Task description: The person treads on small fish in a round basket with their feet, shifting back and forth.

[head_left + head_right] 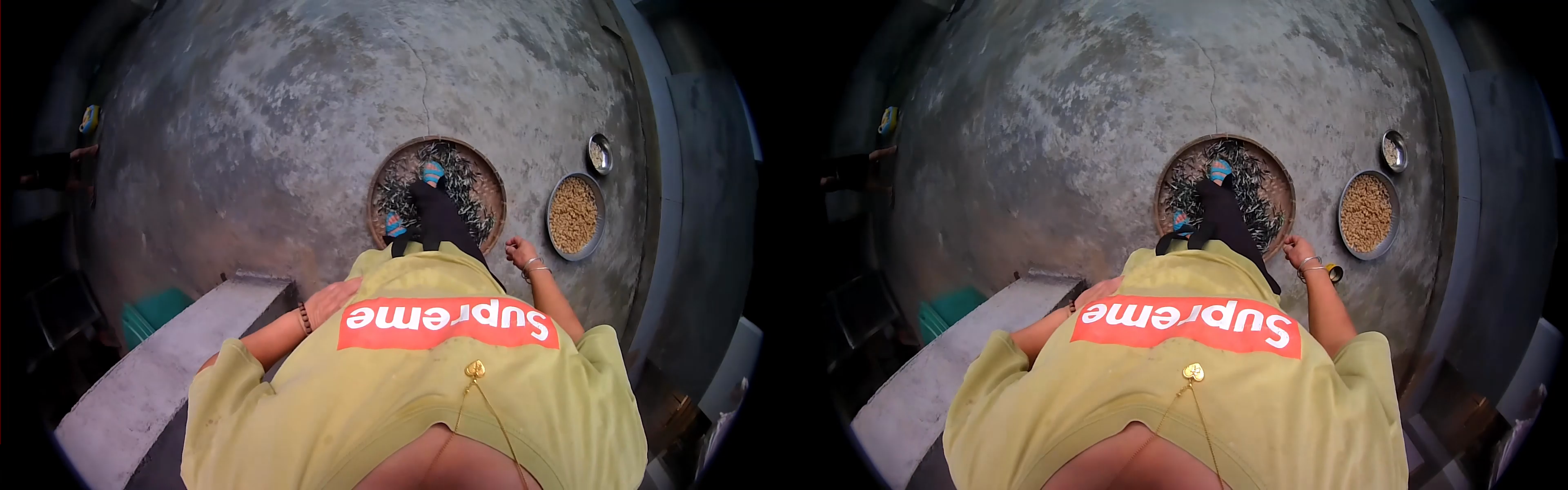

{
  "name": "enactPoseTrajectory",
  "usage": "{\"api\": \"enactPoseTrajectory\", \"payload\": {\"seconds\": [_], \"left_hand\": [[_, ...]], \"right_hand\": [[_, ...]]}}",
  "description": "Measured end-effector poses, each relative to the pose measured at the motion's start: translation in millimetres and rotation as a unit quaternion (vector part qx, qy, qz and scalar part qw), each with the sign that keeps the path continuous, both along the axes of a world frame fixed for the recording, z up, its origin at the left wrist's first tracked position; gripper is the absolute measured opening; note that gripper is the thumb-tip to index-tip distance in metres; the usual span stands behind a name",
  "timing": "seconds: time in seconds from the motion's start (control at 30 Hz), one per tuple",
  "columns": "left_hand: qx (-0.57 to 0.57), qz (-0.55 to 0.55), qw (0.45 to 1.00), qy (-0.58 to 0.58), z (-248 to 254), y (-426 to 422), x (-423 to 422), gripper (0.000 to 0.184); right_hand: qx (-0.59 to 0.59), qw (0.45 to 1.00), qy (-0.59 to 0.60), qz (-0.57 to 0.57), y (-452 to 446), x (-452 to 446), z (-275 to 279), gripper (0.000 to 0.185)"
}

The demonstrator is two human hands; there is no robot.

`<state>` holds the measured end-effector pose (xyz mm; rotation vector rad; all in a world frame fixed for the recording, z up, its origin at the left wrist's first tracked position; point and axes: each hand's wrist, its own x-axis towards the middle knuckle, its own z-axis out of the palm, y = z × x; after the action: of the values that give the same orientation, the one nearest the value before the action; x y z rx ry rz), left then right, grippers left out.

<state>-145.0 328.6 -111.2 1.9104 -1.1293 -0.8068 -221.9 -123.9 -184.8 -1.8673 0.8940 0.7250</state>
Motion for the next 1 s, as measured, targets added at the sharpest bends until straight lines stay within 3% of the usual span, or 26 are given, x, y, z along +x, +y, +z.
{"api": "enactPoseTrajectory", "payload": {"seconds": [0.17,0.37,0.43,0.57,0.63,0.83,1.0], "left_hand": [[-0.033,0.015,0.998,0.049,-6.3,-9.2,6.6,0.037],[-0.059,-0.008,0.998,0.015,2.0,-19.9,23.1,0.037],[-0.079,-0.005,0.994,-0.074,14.1,-20.8,26.5,0.037],[-0.053,0.014,0.998,-0.03,23.8,-35.0,36.2,0.037],[-0.036,0.026,0.994,0.095,25.8,-50.0,41.8,0.037],[-0.008,0.022,0.995,0.097,12.6,-77.0,51.6,0.038],[0.007,0.046,0.996,0.075,49.0,-119.5,74.7,0.038]], "right_hand": [[-0.021,0.999,-0.027,0.008,9.2,14.2,31.9,0.015],[-0.031,0.999,-0.018,-0.009,3.2,3.3,25.5,0.014],[-0.03,1.0,0.003,-0.006,-5.8,-7.1,12.6,0.013],[-0.028,0.999,0.017,-0.016,-15.9,0.2,13.8,0.013],[-0.035,0.999,0.007,0.002,-22.6,8.4,17.3,0.014],[0.035,0.999,0.018,0.016,-56.0,46.5,-2.3,0.017],[0.03,0.998,0.018,0.046,-83.1,89.6,8.2,0.017]]}}
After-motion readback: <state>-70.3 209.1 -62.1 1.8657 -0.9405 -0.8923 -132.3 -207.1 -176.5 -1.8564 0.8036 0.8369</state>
